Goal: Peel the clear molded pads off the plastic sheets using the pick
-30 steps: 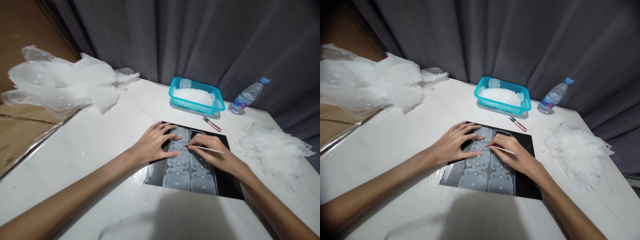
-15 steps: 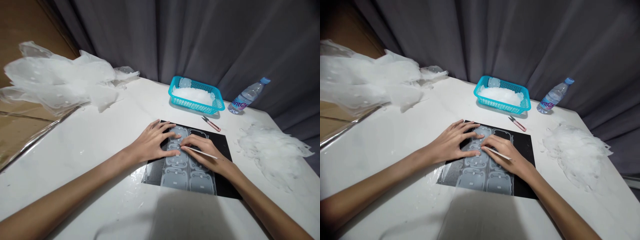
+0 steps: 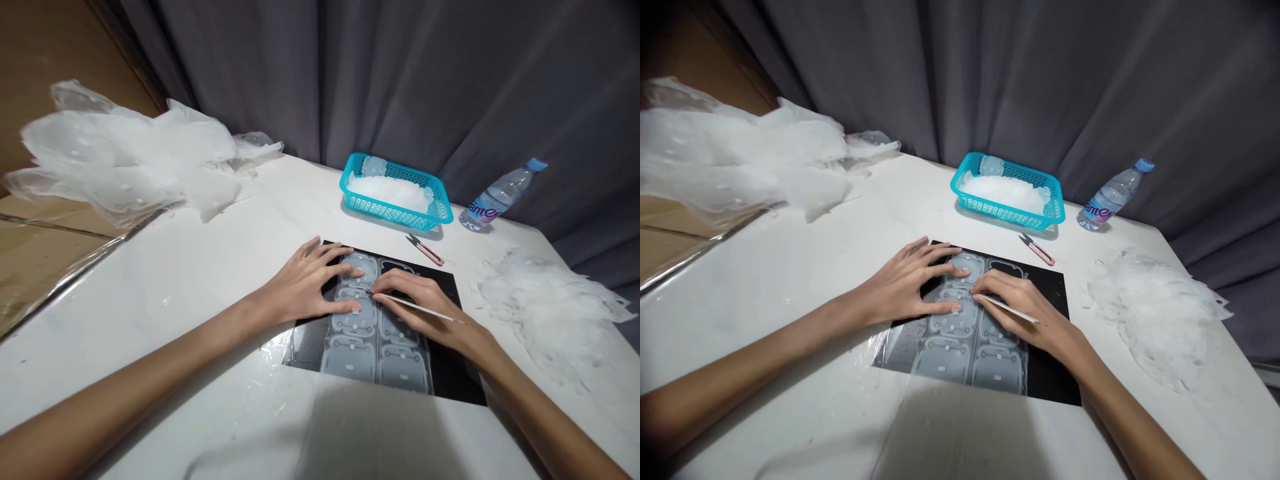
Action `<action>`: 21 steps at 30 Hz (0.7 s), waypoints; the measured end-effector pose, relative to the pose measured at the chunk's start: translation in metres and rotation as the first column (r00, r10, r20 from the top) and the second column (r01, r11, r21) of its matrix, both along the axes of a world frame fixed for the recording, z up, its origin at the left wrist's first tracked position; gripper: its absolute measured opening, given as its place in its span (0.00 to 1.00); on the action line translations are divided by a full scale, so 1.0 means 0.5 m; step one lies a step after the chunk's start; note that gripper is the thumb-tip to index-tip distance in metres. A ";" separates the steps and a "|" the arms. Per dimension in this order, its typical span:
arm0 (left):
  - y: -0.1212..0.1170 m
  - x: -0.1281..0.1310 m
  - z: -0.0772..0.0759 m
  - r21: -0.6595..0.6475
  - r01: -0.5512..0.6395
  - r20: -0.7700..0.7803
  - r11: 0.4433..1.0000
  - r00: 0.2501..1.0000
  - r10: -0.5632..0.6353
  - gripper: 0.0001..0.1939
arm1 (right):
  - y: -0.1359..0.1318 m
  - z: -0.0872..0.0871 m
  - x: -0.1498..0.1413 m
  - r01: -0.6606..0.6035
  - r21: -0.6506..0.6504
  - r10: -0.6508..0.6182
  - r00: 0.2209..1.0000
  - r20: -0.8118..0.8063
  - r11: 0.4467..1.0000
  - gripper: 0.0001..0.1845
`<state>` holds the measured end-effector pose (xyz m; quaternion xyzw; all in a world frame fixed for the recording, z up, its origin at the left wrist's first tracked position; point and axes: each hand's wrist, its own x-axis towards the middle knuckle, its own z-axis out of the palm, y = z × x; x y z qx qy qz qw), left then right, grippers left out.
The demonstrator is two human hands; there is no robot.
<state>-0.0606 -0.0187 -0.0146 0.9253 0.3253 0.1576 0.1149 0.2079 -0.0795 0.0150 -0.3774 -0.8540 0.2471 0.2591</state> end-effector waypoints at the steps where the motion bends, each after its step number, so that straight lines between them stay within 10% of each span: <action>1: -0.001 0.000 0.000 -0.001 -0.001 0.002 1.000 1.000 0.001 0.36 | 0.001 -0.004 -0.002 0.000 -0.006 0.000 1.000 -0.006 1.000 0.05; 16: -0.010 0.004 0.009 -0.131 -0.010 0.072 0.991 0.997 0.019 0.32 | 0.005 -0.069 -0.032 -0.067 0.449 -0.072 0.956 0.285 0.891 0.18; 21: -0.045 0.019 0.026 -0.167 -0.276 0.147 0.946 0.942 0.301 0.36 | 0.006 -0.072 -0.036 -0.038 0.464 -0.105 0.955 0.278 0.885 0.20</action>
